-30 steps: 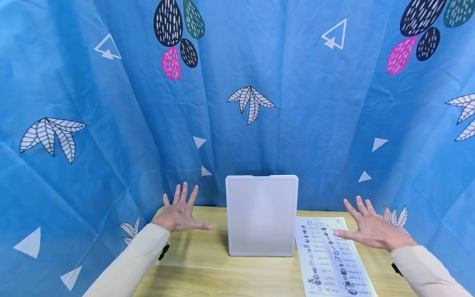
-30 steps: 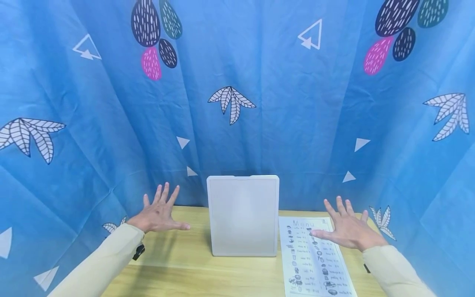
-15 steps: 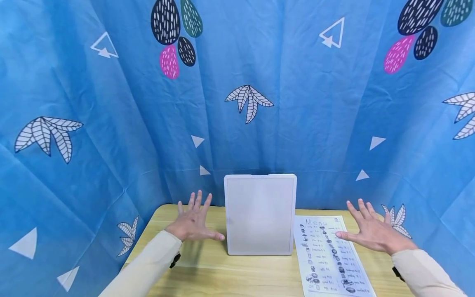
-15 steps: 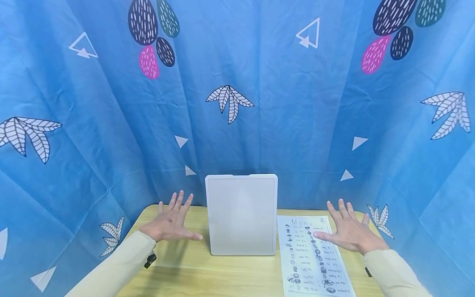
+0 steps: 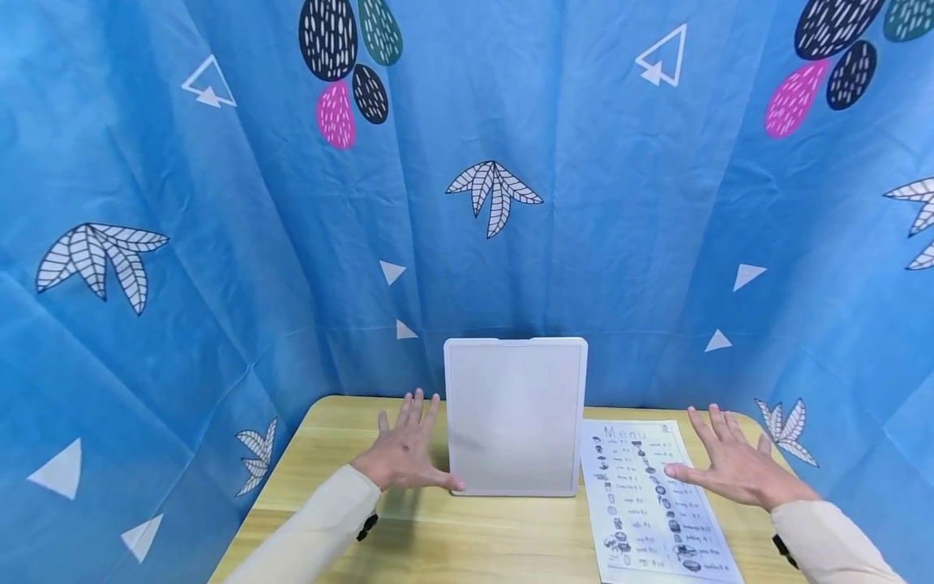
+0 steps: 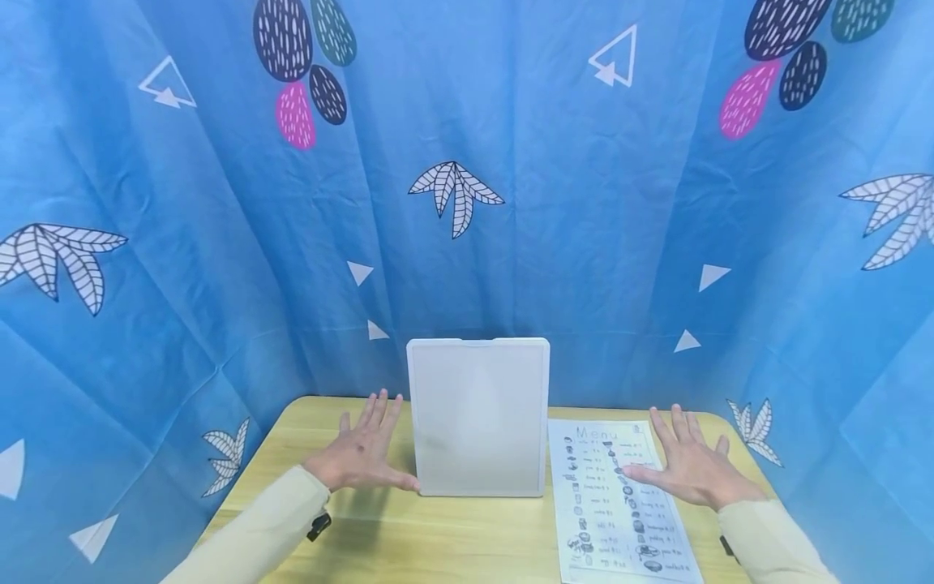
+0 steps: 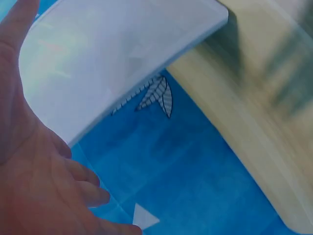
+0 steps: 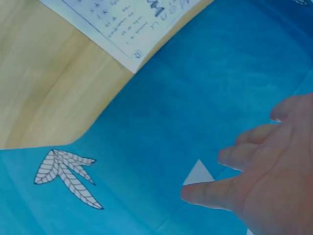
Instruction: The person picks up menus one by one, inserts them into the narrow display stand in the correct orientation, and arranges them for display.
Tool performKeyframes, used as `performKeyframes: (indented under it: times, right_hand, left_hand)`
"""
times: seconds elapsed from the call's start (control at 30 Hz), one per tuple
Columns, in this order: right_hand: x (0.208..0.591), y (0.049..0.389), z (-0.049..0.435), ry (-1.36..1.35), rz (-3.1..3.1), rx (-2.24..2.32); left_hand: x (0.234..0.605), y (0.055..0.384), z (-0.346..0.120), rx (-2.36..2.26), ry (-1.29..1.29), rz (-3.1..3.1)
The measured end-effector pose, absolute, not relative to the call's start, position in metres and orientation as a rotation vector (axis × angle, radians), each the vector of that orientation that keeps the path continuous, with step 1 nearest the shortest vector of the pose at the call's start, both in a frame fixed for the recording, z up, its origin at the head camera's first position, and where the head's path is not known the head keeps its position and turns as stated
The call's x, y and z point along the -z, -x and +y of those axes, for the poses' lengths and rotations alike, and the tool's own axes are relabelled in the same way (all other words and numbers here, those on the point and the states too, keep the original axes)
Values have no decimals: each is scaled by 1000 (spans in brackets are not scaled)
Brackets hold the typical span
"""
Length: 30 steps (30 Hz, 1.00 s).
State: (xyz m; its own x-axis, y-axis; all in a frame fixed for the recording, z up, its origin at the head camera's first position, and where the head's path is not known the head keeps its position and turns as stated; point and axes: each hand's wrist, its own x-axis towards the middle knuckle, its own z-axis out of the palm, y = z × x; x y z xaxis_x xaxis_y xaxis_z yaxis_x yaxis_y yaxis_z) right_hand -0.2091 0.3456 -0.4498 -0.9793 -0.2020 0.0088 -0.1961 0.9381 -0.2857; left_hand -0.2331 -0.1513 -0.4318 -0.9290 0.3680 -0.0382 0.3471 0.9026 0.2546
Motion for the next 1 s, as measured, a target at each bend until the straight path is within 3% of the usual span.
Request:
performKeyframes:
  times: [1.0]
  right_hand:
    - [489, 207, 365, 259, 3060, 532]
  left_hand:
    - [463, 219, -106, -427, -779, 2973]
